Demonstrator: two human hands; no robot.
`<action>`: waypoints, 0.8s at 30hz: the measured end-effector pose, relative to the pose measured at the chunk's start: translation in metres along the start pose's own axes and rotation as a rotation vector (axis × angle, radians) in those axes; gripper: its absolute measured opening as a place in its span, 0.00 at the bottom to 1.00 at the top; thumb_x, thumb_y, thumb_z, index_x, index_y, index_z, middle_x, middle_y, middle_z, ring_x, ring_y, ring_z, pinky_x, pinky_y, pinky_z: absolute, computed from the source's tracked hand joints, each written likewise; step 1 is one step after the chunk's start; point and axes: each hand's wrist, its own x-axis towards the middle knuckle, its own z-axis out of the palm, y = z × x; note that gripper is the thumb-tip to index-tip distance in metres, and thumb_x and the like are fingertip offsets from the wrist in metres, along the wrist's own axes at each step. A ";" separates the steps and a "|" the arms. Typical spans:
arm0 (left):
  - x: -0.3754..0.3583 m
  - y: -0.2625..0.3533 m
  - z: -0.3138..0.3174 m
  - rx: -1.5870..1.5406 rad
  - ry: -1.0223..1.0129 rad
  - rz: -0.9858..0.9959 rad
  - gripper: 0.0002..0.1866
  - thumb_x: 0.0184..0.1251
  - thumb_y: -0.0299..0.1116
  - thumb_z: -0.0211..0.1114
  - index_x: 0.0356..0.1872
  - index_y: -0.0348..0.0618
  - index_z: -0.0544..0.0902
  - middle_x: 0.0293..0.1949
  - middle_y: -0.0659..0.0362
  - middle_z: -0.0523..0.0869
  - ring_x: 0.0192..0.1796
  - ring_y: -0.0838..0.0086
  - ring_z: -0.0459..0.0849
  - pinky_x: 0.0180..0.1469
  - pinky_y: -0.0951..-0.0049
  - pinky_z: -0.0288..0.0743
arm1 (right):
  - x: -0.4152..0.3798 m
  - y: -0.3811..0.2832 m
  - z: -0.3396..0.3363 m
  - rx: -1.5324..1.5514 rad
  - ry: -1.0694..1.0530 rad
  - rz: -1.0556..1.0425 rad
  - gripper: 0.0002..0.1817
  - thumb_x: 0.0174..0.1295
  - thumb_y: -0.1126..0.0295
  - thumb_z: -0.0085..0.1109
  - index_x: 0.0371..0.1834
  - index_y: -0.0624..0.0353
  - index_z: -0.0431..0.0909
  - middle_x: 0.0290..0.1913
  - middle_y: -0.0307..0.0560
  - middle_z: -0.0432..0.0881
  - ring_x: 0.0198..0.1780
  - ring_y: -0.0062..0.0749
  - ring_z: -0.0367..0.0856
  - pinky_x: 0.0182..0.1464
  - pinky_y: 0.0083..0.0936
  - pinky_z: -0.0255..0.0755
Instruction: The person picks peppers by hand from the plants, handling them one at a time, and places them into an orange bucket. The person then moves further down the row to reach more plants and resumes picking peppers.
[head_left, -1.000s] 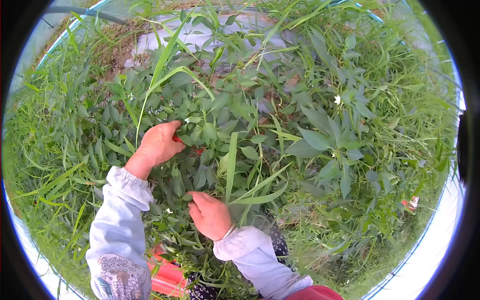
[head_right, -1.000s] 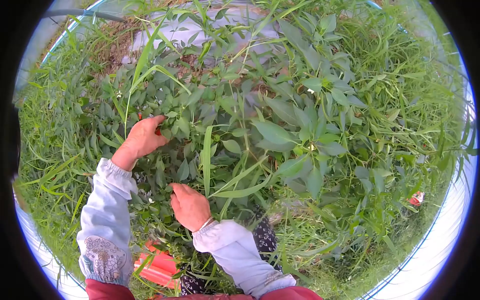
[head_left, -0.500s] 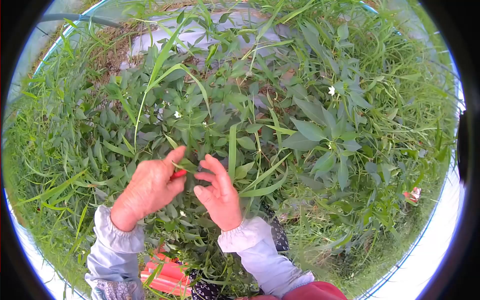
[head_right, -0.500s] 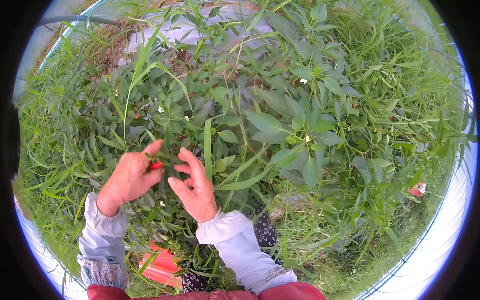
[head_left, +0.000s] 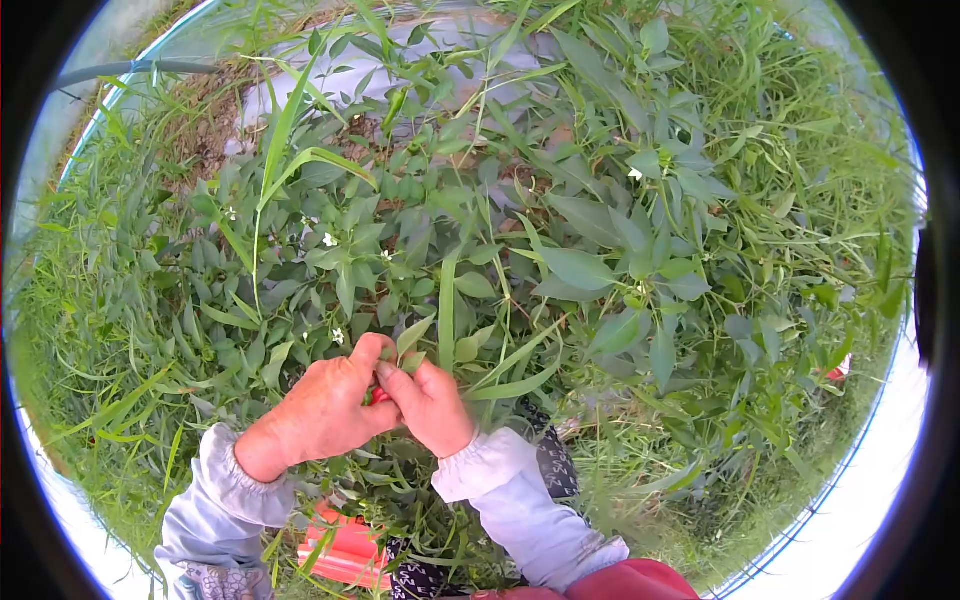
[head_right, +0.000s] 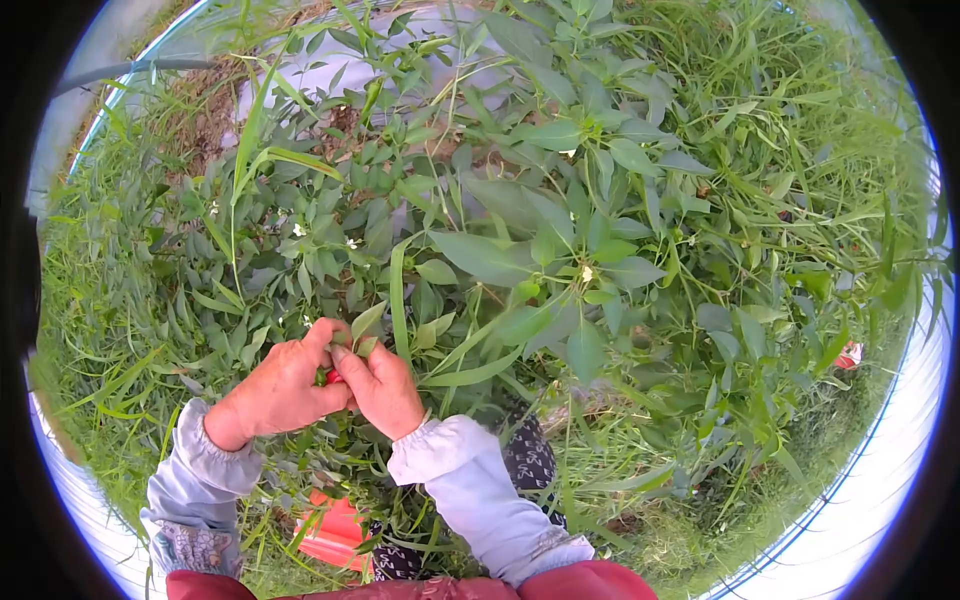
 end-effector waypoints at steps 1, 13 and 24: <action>0.003 0.002 -0.001 -0.057 0.004 -0.037 0.24 0.51 0.26 0.64 0.50 0.38 0.66 0.29 0.48 0.83 0.32 0.57 0.84 0.35 0.65 0.76 | 0.000 -0.006 -0.004 0.029 -0.068 0.192 0.18 0.67 0.59 0.50 0.37 0.65 0.78 0.27 0.39 0.80 0.28 0.17 0.77 0.32 0.17 0.72; 0.011 0.018 0.001 0.150 0.045 0.137 0.26 0.50 0.23 0.62 0.53 0.43 0.65 0.28 0.51 0.82 0.32 0.54 0.83 0.31 0.62 0.75 | 0.004 -0.004 0.000 -0.021 0.119 -0.198 0.18 0.68 0.61 0.43 0.38 0.66 0.75 0.26 0.46 0.81 0.27 0.31 0.79 0.32 0.30 0.72; 0.013 0.034 0.012 0.453 0.166 0.281 0.34 0.46 0.21 0.62 0.59 0.42 0.62 0.25 0.54 0.80 0.30 0.57 0.82 0.29 0.62 0.74 | 0.005 -0.002 -0.008 -0.174 0.244 -0.266 0.17 0.69 0.60 0.45 0.38 0.66 0.73 0.21 0.53 0.78 0.21 0.39 0.78 0.24 0.29 0.70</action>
